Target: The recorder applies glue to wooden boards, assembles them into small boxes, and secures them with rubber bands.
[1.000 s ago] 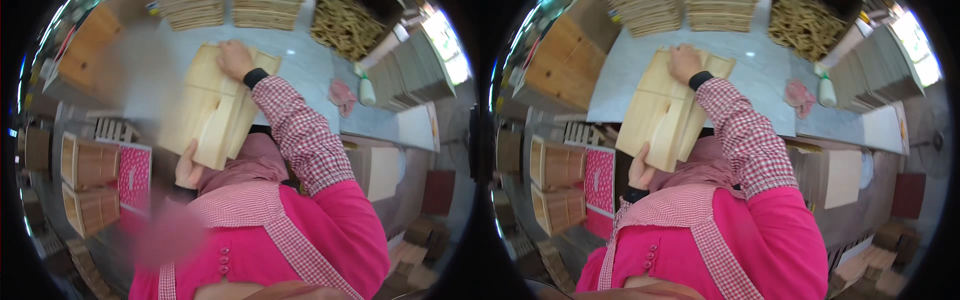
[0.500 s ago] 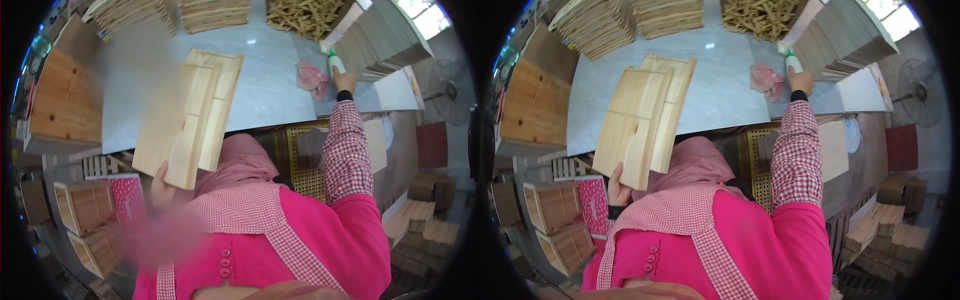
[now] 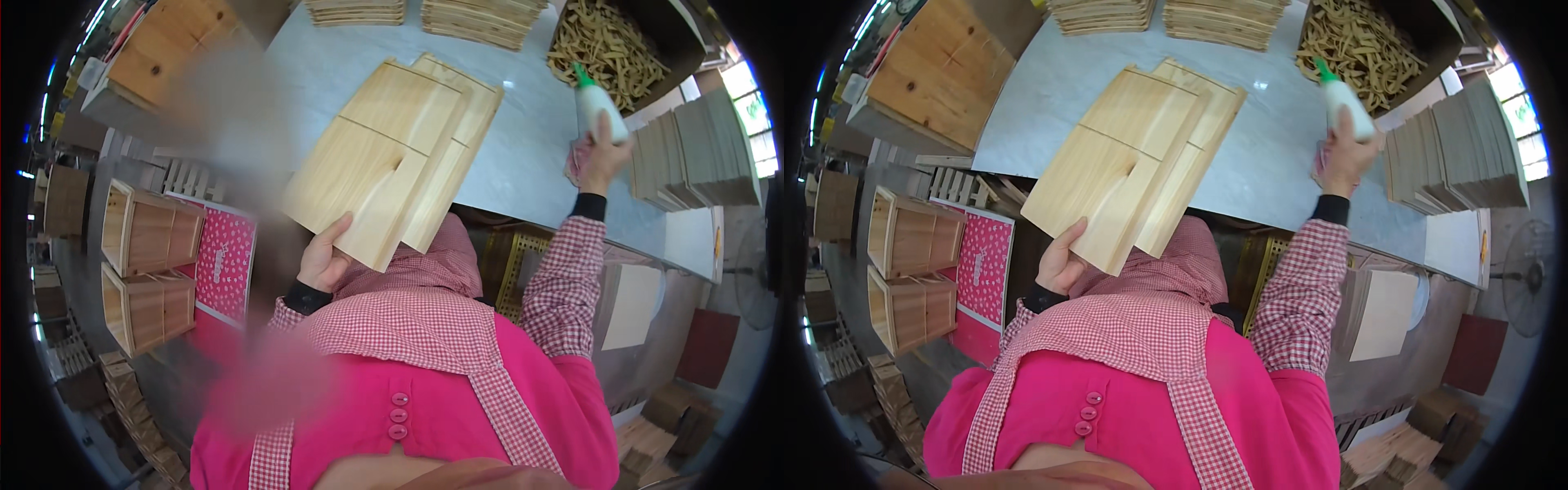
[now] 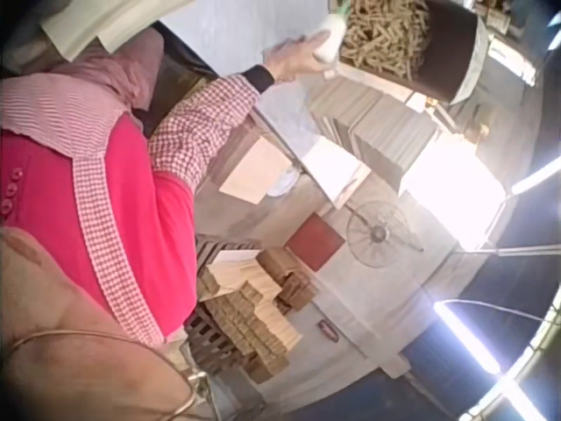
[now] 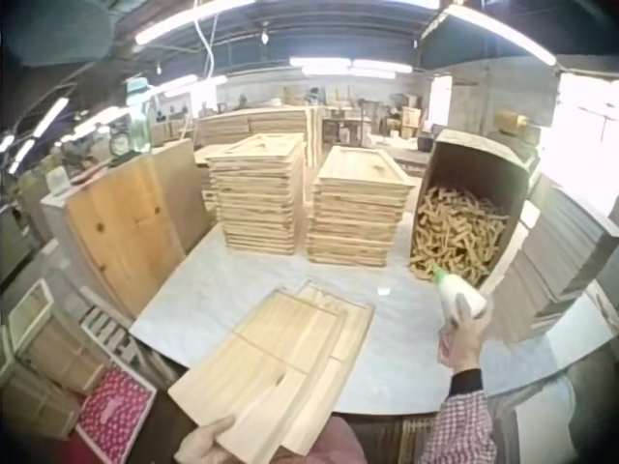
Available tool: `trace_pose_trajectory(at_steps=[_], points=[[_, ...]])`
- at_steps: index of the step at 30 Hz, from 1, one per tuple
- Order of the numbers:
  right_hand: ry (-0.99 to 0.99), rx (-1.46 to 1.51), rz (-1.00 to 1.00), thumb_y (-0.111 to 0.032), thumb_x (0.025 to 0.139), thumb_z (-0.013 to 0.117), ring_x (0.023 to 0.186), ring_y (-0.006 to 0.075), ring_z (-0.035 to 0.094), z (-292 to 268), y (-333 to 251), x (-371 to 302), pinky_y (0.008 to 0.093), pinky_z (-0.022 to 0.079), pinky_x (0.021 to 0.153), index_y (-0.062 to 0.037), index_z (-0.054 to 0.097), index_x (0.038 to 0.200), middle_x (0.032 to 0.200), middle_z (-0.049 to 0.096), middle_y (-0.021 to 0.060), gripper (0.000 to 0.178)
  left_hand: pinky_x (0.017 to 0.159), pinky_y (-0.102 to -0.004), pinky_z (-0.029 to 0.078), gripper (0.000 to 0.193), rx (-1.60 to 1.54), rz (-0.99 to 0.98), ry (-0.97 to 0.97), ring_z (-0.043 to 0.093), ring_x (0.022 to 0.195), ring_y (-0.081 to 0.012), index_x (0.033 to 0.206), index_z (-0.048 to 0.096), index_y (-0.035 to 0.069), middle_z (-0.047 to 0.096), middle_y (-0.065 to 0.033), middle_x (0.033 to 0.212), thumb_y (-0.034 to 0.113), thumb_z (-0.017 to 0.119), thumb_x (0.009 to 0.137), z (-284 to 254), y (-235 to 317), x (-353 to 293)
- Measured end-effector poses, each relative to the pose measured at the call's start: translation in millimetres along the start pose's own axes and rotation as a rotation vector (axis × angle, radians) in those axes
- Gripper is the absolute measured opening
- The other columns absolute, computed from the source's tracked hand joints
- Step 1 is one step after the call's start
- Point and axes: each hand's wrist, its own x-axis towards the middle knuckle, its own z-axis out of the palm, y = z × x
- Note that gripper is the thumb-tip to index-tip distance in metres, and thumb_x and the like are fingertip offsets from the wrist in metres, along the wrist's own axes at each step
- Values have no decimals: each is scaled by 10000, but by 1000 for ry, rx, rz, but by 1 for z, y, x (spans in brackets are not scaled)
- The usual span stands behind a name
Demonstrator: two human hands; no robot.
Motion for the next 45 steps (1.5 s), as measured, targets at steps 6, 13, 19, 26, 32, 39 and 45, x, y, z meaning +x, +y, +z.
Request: trace_pose_trajectory(at_steps=[6,13,19,26,32,39,45], points=[[-304,-91,98,-303,800,763,545,107,544,96,41,-39,233,422,445,-18,530,1043,827,592,59,441,984,-438,479,503,45,-25,9,559,1150,-262,1307,442,20,558,-133,1242,40,663,855,-8,25,-2],[-355,-297,-129,-365,753,787,621,159,603,147,80,-33,283,486,536,23,551,1070,870,629,103,554,956,-455,494,523,67,-16,57,572,1134,-277,1331,416,2,554,-157,1243,80,652,871,-11,23,-1],[-495,-401,-218,-377,748,766,851,254,644,159,62,-29,347,506,764,7,565,1083,961,663,154,547,960,-468,488,535,71,-15,61,569,1139,-281,1336,409,0,553,-161,1244,79,654,867,-15,23,0],[-586,-509,-278,-350,755,753,876,243,641,110,52,1,342,502,778,-19,579,1088,963,662,154,500,969,-470,481,548,46,-53,52,563,1150,-290,1342,400,-1,547,-168,1254,84,656,865,-10,21,-2],[-481,-599,-298,-362,728,755,835,287,662,55,25,4,370,517,751,-6,591,1040,939,673,173,500,979,-464,475,544,39,-48,20,558,1157,-287,1342,401,-2,544,-173,1259,84,653,867,-6,21,-3],[-377,-306,217,-387,733,768,783,250,647,98,1,-32,363,514,741,45,591,987,896,668,164,531,973,-416,485,500,-16,-35,32,573,1129,-262,1300,443,-1,566,-139,1228,44,663,854,-7,19,-4],[-449,-294,30,-412,731,770,819,256,641,176,40,-63,378,510,765,39,595,982,899,667,167,545,985,-432,473,520,9,2,16,565,1135,-277,1320,415,-13,552,-160,1237,50,653,862,-3,17,-4]])
